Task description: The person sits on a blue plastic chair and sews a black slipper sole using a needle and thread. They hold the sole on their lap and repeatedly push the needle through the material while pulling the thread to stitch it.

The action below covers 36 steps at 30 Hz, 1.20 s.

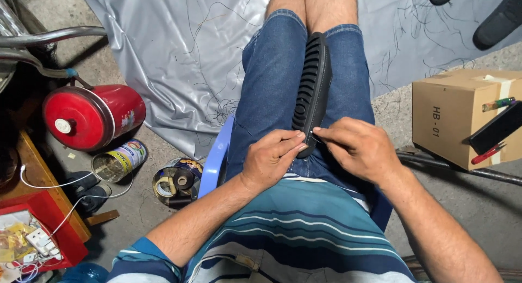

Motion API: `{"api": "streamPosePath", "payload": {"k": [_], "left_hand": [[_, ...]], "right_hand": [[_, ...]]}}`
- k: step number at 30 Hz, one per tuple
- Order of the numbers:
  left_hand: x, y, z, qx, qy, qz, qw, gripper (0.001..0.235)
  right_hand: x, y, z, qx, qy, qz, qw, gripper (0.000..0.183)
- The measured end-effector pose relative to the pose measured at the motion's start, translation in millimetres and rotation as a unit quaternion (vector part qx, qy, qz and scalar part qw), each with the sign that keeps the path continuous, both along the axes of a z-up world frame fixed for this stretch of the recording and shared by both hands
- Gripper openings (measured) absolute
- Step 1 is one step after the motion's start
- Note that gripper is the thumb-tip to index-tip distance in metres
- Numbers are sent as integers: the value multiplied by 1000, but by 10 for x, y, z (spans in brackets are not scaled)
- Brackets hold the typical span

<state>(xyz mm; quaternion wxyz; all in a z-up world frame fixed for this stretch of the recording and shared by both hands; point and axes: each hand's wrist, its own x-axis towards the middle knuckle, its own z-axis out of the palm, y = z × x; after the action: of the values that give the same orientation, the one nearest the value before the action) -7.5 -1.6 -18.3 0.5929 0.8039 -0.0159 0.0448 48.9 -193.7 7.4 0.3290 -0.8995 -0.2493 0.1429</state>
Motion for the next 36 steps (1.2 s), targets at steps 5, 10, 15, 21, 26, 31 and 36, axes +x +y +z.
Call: {"api": "streamPosePath", "payload": {"k": [5,10,15,21,26,31,36], "left_hand": [[39,13,-50,-21,24,-19,999,20],[128,202,223,30,59,-79,995,15],[360,700,542,281,210,-213,912,13],[405,442,560,-300,333,-206,870,14],[515,302,321,133,224,-197,945,33],[614,192,580,158,238,-290,914,44],[722,194,682,236,239,-365,868,55]], "right_hand": [[3,89,-72,28,-47,-18,998,14],[1,93,87,-17,-59,-4,998,13],[-23,120,279,-43,-79,-8,996,12],[-22,89,243,-40,-60,-8,997,13],[-28,82,230,-37,-26,-25,999,14],[-79,77,185,-41,-34,-29,998,17],[-3,-55,316,-57,-15,-3,998,24]]}}
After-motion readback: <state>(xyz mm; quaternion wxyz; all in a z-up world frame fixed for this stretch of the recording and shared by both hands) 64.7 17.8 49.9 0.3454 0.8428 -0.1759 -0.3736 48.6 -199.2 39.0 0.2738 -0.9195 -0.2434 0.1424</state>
